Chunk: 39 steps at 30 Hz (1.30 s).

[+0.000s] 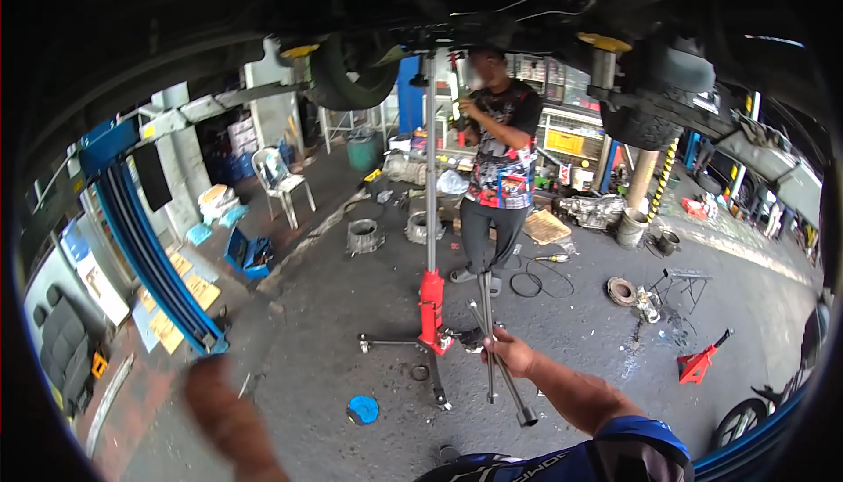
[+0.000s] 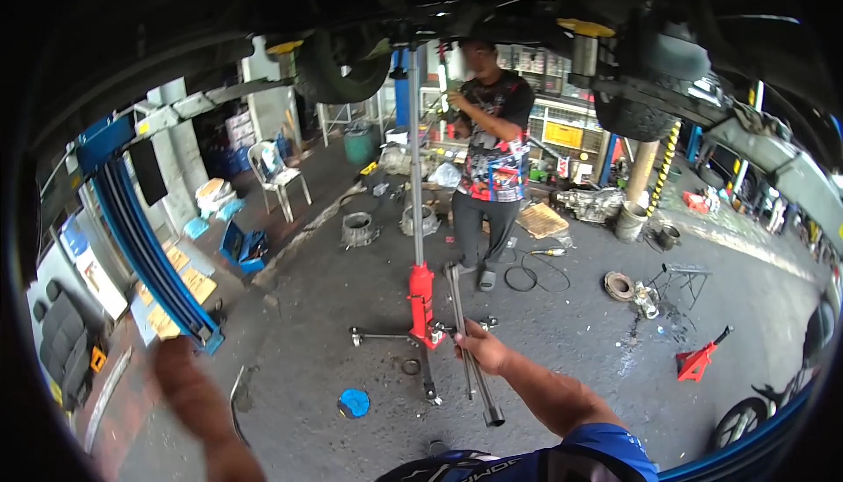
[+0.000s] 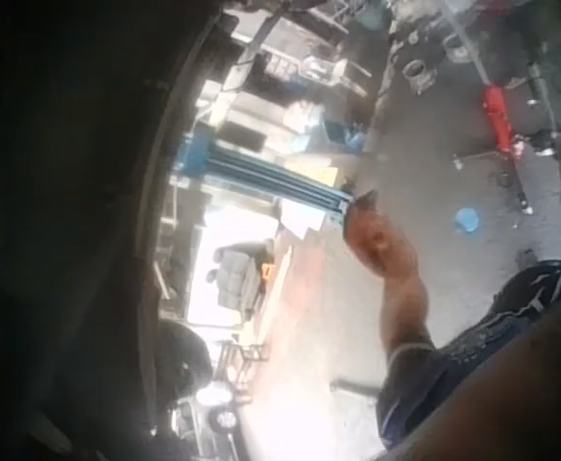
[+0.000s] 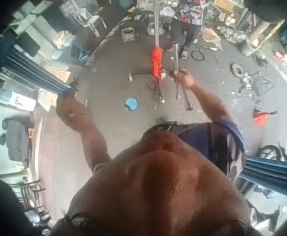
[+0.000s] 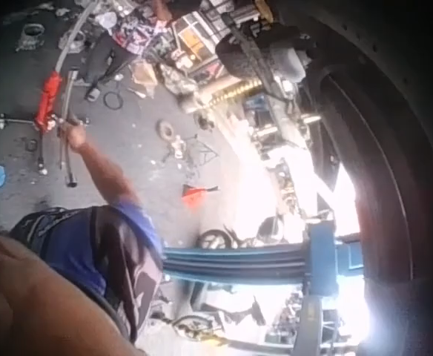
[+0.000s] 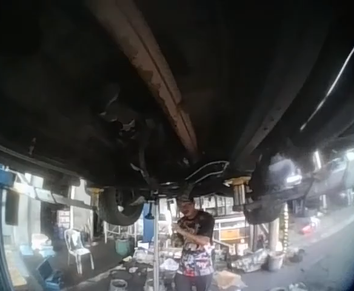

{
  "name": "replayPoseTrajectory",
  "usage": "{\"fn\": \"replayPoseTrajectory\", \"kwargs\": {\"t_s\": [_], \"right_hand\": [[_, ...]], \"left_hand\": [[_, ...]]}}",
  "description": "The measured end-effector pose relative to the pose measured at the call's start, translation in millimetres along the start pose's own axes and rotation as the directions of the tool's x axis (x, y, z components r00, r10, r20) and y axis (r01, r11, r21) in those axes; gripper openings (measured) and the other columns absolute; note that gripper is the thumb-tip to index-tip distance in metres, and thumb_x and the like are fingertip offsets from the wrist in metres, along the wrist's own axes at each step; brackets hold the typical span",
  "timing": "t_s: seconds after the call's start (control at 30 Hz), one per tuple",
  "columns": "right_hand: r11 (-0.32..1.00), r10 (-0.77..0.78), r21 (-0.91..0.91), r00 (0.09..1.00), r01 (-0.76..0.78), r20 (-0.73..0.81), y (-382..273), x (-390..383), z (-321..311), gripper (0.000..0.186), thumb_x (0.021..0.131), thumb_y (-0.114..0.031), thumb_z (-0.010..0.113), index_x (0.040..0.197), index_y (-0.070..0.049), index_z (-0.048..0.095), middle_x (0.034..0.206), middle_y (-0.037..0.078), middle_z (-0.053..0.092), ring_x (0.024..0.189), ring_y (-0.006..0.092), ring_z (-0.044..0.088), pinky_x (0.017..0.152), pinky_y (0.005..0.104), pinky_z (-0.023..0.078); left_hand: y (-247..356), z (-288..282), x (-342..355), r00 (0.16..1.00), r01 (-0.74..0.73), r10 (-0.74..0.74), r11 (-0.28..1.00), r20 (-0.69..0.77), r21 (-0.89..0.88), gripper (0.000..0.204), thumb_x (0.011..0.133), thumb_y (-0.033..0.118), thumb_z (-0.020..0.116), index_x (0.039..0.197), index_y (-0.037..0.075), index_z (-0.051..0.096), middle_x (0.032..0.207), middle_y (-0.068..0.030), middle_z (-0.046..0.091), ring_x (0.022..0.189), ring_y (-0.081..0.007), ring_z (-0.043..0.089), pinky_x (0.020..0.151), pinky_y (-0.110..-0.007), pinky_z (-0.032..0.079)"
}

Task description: Working on the underside of a vehicle on a lift using a wrench and socket extension.

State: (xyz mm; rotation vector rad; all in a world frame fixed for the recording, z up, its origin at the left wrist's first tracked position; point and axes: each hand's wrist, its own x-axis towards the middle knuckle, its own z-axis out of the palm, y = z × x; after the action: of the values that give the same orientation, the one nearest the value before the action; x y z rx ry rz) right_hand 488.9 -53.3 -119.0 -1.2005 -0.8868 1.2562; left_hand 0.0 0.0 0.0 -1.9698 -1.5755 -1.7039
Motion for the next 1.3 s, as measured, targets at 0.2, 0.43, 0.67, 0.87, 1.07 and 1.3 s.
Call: {"fn": "replayPoseTrajectory", "kwargs": {"t_s": [0.2, 0.43, 0.67, 0.87, 1.07, 1.3], "right_hand": [[0.918, -0.162, 0.375, 0.985, 0.129, 0.057, -127, 22, 12, 0.04, 0.092, -0.035, 0.053, 0.12, -0.006, 0.051, 0.075, 0.006, 0.058, 0.069, 0.0224, 0.055, 0.064, 0.0388, 0.047], [0.827, -0.308, 0.531, 0.94, 0.187, 0.149, -244, 45, -4, 0.033, 0.092, -0.039, 0.054, 0.109, -0.01, 0.056, 0.066, 0.005, 0.058, 0.058, 0.0213, 0.053, 0.056, 0.0369, 0.044], [0.898, -0.358, 0.291, 0.932, 0.33, 0.048, -350, 60, -28, 0.031, 0.09, -0.043, 0.056, 0.102, -0.014, 0.054, 0.066, 0.002, 0.051, 0.055, 0.0182, 0.048, 0.05, 0.0357, 0.041], [0.883, -0.418, 0.24, 0.908, 0.404, 0.008, -407, 75, -49, 0.034, 0.09, -0.044, 0.054, 0.099, -0.012, 0.056, 0.064, 0.003, 0.052, 0.051, 0.0185, 0.05, 0.048, 0.0352, 0.044], [0.852, -0.507, 0.106, 0.858, 0.513, -0.085, -419, 86, -50, 0.039, 0.089, -0.047, 0.055, 0.102, -0.01, 0.057, 0.065, 0.005, 0.052, 0.053, 0.0194, 0.053, 0.046, 0.0368, 0.046], [0.851, -0.499, 0.034, 0.828, 0.524, -0.258, -416, 76, -44, 0.039, 0.088, -0.048, 0.058, 0.096, -0.011, 0.057, 0.065, 0.004, 0.053, 0.053, 0.0196, 0.052, 0.051, 0.0361, 0.043]], "left_hand": [[114, 217, -121, 0.57, 0.656, 0.175, 0.491, 0.803, -0.573, 0.057, 0.09, 0.026, 0.062, 0.134, -0.001, 0.039, 0.118, -0.0136, 0.057, 0.11, -0.0219, 0.056, 0.091, -0.034, 0.046], [246, 308, -74, 0.641, 0.272, 0.474, 0.595, 0.604, -0.756, 0.052, 0.09, 0.034, 0.062, 0.122, -0.003, 0.046, 0.113, -0.0181, 0.058, 0.099, -0.0201, 0.059, 0.082, -0.029, 0.047], [347, 382, 12, 0.543, 0.637, 0.524, 0.252, 0.656, -0.728, 0.037, 0.096, 0.039, 0.049, 0.089, 0.004, 0.055, 0.069, -0.0025, 0.056, 0.061, -0.0119, 0.056, 0.059, -0.027, 0.048], [395, 402, 55, 0.612, 0.531, 0.559, 0.233, 0.559, -0.815, 0.044, 0.097, 0.045, 0.046, 0.083, 0.004, 0.053, 0.06, -0.002, 0.051, 0.051, -0.0107, 0.051, 0.048, -0.025, 0.044], [403, 414, 73, 0.593, 0.548, 0.597, 0.194, 0.541, -0.814, 0.045, 0.097, 0.043, 0.046, 0.078, 0.003, 0.053, 0.056, -0.002, 0.051, 0.046, -0.0111, 0.049, 0.045, -0.026, 0.043], [402, 425, 74, 0.489, 0.558, 0.728, 0.163, 0.48, -0.814, 0.049, 0.098, 0.047, 0.041, 0.077, 0.004, 0.052, 0.056, -0.0037, 0.052, 0.048, -0.0129, 0.052, 0.047, -0.027, 0.042]]}}
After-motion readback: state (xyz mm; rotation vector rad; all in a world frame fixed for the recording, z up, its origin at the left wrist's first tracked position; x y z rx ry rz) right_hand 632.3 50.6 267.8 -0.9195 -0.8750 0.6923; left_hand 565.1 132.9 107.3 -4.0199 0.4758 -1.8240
